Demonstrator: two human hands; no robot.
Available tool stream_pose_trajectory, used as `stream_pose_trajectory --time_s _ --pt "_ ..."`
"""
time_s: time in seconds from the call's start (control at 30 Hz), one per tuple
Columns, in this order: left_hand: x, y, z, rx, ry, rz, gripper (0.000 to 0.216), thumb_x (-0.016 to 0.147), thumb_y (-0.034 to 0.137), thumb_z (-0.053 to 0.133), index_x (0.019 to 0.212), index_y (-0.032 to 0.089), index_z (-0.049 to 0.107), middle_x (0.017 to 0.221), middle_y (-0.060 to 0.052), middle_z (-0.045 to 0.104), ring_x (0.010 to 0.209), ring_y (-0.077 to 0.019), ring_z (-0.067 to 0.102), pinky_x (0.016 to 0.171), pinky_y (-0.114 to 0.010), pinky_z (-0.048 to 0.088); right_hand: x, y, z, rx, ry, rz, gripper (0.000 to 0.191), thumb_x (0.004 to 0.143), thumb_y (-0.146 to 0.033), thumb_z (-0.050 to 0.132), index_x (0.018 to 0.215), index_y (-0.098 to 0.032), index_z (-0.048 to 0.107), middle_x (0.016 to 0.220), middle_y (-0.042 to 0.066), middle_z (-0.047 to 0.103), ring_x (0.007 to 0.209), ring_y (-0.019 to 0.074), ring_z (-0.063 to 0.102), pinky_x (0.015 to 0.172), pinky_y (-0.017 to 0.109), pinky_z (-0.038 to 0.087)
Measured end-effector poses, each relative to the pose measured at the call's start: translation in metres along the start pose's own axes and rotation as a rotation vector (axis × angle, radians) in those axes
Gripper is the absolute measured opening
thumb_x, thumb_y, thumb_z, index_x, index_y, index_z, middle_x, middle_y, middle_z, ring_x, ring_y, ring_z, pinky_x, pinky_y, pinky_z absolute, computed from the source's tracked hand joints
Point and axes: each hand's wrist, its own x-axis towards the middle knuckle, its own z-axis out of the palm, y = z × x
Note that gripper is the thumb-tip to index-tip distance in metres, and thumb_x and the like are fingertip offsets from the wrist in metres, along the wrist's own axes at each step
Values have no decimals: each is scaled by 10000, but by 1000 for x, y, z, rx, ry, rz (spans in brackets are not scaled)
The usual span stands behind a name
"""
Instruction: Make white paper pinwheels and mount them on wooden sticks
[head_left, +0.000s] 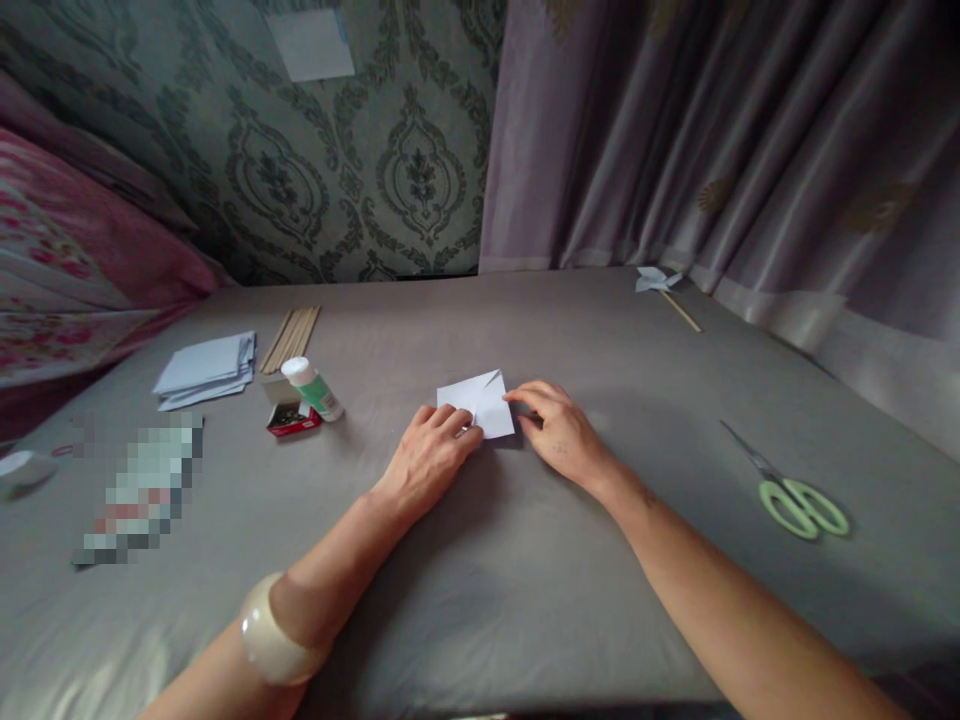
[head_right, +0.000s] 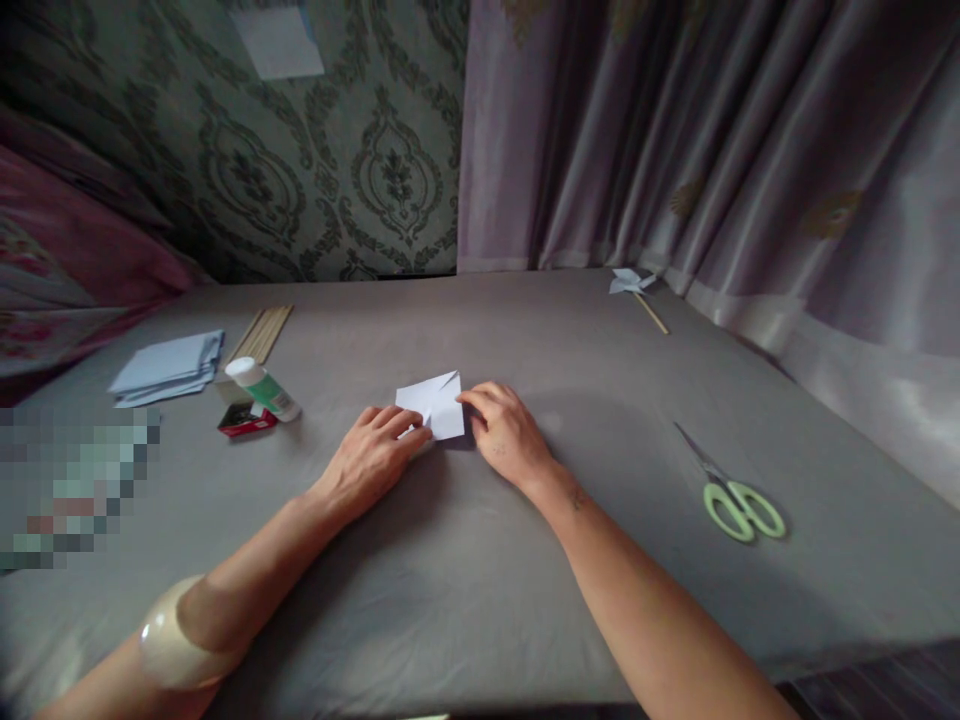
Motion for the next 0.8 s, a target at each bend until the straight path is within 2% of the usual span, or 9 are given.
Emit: stream_pose_trajectory --time_s 0.07,0.13,0.3,0.4,0.5,0.63,0.8 --pt "-5 -7 -1 -12 34 25 194 929 194 455 972 200 644 1008 -53 654 892 -197 549 755 -333 363 -2 -2 -2 -92 -57 -126 400 780 9 487 1090 -195 636 1084 94 596 1028 215 559 898 350 467" --pt "-9 -11 -4 -24 44 44 198 932 197 452 984 199 643 1011 -52 658 910 -194 551 772 -333 365 -4 -5 -3 -144 -88 -191 374 805 6 479 1080 -197 631 1092 96 568 998 208 557 869 341 479" --pt "-12 -12 -13 -40 1 68 195 932 218 455 999 193 636 1038 -57 663 965 -199 547 823 -336 362 -6 -12 -1 -210 -121 -280 204 889 -93 482 913 -183 663 1018 95 592 870 191 571 775 326 475" --pt "-12 -10 -15 -65 -41 64 178 922 206 465 948 193 641 1036 -53 667 994 -204 538 841 -339 355 -9 -19 -3 -283 -211 -307 180 901 -118 503 864 -178 669 955 83 622 849 191 580 762 319 448" --pt "-13 -7 -15 -105 -51 44 188 905 164 459 923 191 644 1005 -52 672 992 -199 540 847 -347 351 -13 -27 -4 -340 -298 -306 168 906 -137 518 865 -185 673 875 59 639 764 172 579 718 304 423" --pt "-14 0 -14 -125 -53 20 211 899 154 447 943 188 651 986 -57 673 970 -202 544 835 -359 353 -16 -34 -4 -338 -326 -273 167 917 -214 535 832 -189 677 835 54 642 732 166 581 690 297 407" --pt "-16 5 -12 -106 -85 11 236 915 170 419 962 187 650 1024 -72 663 997 -223 527 853 -381 347 -15 -37 -5 -217 -346 -121 125 886 -240 592 810 -201 683 828 41 656 762 169 610 675 275 411"
